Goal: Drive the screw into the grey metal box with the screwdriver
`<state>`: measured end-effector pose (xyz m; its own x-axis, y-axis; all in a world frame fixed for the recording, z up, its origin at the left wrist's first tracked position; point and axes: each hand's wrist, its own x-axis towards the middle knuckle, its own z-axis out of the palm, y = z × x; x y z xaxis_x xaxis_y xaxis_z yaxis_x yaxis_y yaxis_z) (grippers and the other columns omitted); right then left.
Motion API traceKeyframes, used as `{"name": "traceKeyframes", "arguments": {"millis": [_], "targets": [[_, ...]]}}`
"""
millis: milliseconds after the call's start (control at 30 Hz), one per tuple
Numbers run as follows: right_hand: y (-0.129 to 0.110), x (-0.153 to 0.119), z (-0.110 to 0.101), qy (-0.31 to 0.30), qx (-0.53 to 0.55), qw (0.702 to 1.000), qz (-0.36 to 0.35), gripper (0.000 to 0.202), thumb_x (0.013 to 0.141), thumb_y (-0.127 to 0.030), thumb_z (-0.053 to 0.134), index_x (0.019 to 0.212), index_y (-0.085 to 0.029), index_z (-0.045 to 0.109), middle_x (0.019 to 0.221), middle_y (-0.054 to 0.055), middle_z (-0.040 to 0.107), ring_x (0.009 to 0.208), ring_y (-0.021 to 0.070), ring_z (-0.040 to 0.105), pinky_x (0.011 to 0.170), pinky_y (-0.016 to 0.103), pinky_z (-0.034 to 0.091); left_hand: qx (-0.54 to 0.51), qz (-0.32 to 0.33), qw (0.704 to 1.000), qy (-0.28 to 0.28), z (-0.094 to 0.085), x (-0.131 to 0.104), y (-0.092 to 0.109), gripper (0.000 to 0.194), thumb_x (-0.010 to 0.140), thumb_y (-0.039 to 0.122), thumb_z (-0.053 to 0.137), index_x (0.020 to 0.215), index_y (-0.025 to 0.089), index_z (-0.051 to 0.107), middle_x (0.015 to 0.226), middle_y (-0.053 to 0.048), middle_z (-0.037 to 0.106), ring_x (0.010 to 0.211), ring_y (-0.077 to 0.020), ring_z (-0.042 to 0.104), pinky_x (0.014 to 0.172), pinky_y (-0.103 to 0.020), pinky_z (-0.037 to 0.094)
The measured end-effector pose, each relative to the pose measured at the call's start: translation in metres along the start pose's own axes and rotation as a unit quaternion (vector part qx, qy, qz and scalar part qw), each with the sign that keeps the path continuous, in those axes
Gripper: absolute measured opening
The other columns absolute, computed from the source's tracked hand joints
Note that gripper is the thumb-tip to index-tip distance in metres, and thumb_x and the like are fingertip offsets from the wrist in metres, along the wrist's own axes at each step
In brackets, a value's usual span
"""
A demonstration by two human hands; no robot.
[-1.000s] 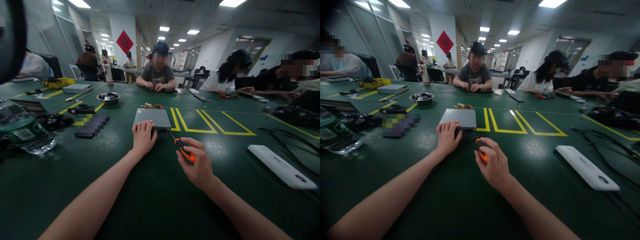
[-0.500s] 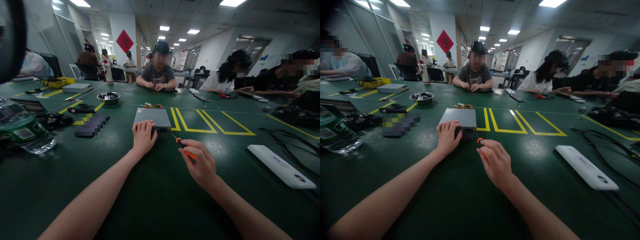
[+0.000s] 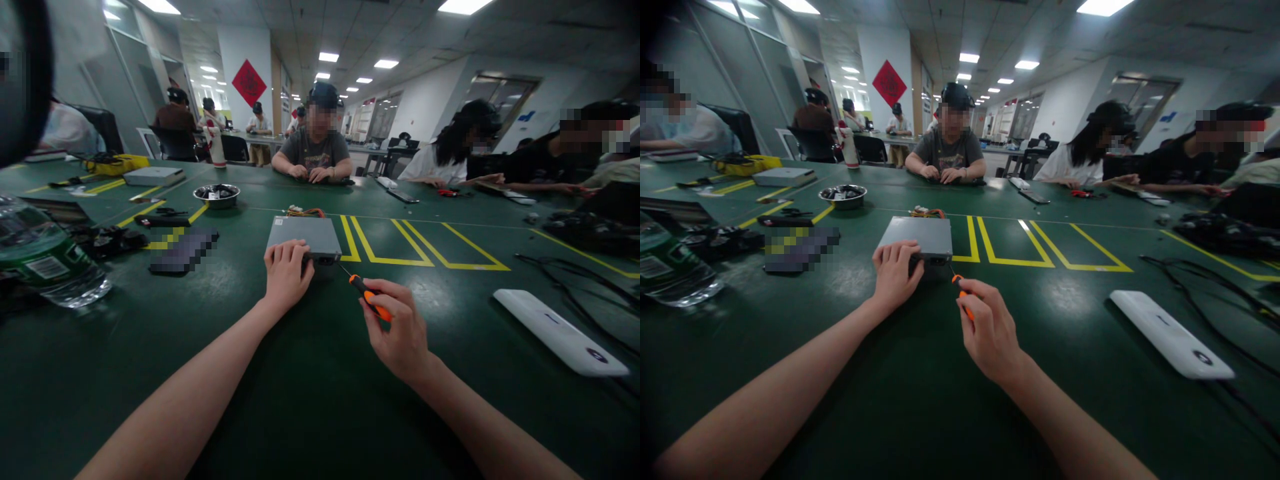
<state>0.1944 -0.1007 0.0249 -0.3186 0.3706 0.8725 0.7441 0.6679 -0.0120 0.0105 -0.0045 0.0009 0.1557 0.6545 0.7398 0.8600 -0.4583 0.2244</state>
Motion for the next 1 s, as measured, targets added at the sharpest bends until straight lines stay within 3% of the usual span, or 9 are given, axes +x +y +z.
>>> {"name": "traceKeyframes", "arguments": {"millis": [133, 267, 533, 667, 767, 867, 1000], "targets": [[0.0016, -0.0003, 0.0008, 0.002, -0.001, 1.0, 0.022, 0.037, 0.077, -0.006, 0.056, 0.107, -0.02, 0.039, 0.109, 0.011, 0.05, 0.104, 0.0212, 0.052, 0.08, 0.039, 0.05, -0.002, 0.0, 1.0, 0.0, -0.0003, -0.0002, -0.0002, 0.019, 0.082, 0.026, 0.049, 0.101, 0.023, 0.051, 0.115, -0.005, 0.056, 0.109, -0.0237, 0.046, 0.096, -0.042, 0.026], [0.0048, -0.0008, 0.0007, -0.009, -0.026, 1.0, 0.009, 0.033, 0.077, -0.01, 0.058, 0.104, -0.022, 0.042, 0.099, 0.007, 0.055, 0.09, 0.0192, 0.055, 0.073, 0.037, 0.05, -0.001, 0.001, 1.0, -0.001, -0.0007, -0.0002, 0.0002, 0.019, 0.082, 0.026, 0.049, 0.101, 0.022, 0.051, 0.115, -0.005, 0.056, 0.109, -0.0237, 0.046, 0.096, -0.042, 0.026], [0.0024, -0.0005, 0.0012, 0.014, -0.027, 0.999, 0.013, 0.037, 0.074, -0.007, 0.059, 0.106, -0.018, 0.042, 0.103, 0.01, 0.057, 0.1, 0.0213, 0.055, 0.094, 0.049, 0.04, 0.001, 0.003, 1.0, 0.003, -0.0008, 0.0, 0.0003, 0.019, 0.081, 0.025, 0.05, 0.101, 0.022, 0.051, 0.115, -0.005, 0.056, 0.108, -0.0236, 0.046, 0.096, -0.042, 0.026], [0.0027, 0.0002, -0.0024, -0.025, -0.051, 0.998, 0.003, 0.027, 0.076, -0.013, 0.06, 0.099, -0.02, 0.046, 0.097, 0.007, 0.062, 0.088, 0.0196, 0.059, 0.084, 0.043, 0.044, -0.001, 0.005, 1.0, 0.0, -0.0007, -0.0002, -0.0001, 0.02, 0.081, 0.025, 0.049, 0.101, 0.022, 0.051, 0.115, -0.005, 0.056, 0.109, -0.0238, 0.046, 0.096, -0.042, 0.026], [0.0021, -0.0008, -0.001, -0.025, -0.03, 0.999, -0.013, 0.031, 0.077, -0.008, 0.057, 0.104, -0.018, 0.045, 0.098, 0.008, 0.062, 0.087, 0.0183, 0.059, 0.077, 0.036, 0.047, 0.0, 0.002, 1.0, 0.001, 0.0001, -0.0002, -0.0003, 0.019, 0.081, 0.025, 0.05, 0.1, 0.023, 0.051, 0.115, -0.005, 0.056, 0.109, -0.0239, 0.046, 0.096, -0.042, 0.026], [0.0005, -0.0012, 0.0012, -0.009, -0.018, 1.0, -0.003, 0.038, 0.075, -0.008, 0.058, 0.107, -0.017, 0.041, 0.102, 0.011, 0.059, 0.093, 0.0197, 0.057, 0.077, 0.036, 0.049, 0.004, 0.004, 1.0, 0.004, 0.0008, -0.0003, -0.0006, 0.019, 0.081, 0.025, 0.05, 0.1, 0.023, 0.05, 0.115, -0.004, 0.056, 0.108, -0.0236, 0.046, 0.096, -0.042, 0.025], [-0.0003, -0.0001, -0.001, -0.014, -0.024, 0.999, 0.024, 0.029, 0.075, -0.013, 0.058, 0.099, -0.019, 0.043, 0.101, 0.01, 0.054, 0.09, 0.0203, 0.056, 0.072, 0.038, 0.05, 0.005, 0.006, 1.0, 0.003, 0.0004, -0.0003, -0.0006, 0.019, 0.081, 0.025, 0.05, 0.1, 0.022, 0.05, 0.115, -0.005, 0.056, 0.108, -0.0233, 0.046, 0.096, -0.042, 0.026]]}}
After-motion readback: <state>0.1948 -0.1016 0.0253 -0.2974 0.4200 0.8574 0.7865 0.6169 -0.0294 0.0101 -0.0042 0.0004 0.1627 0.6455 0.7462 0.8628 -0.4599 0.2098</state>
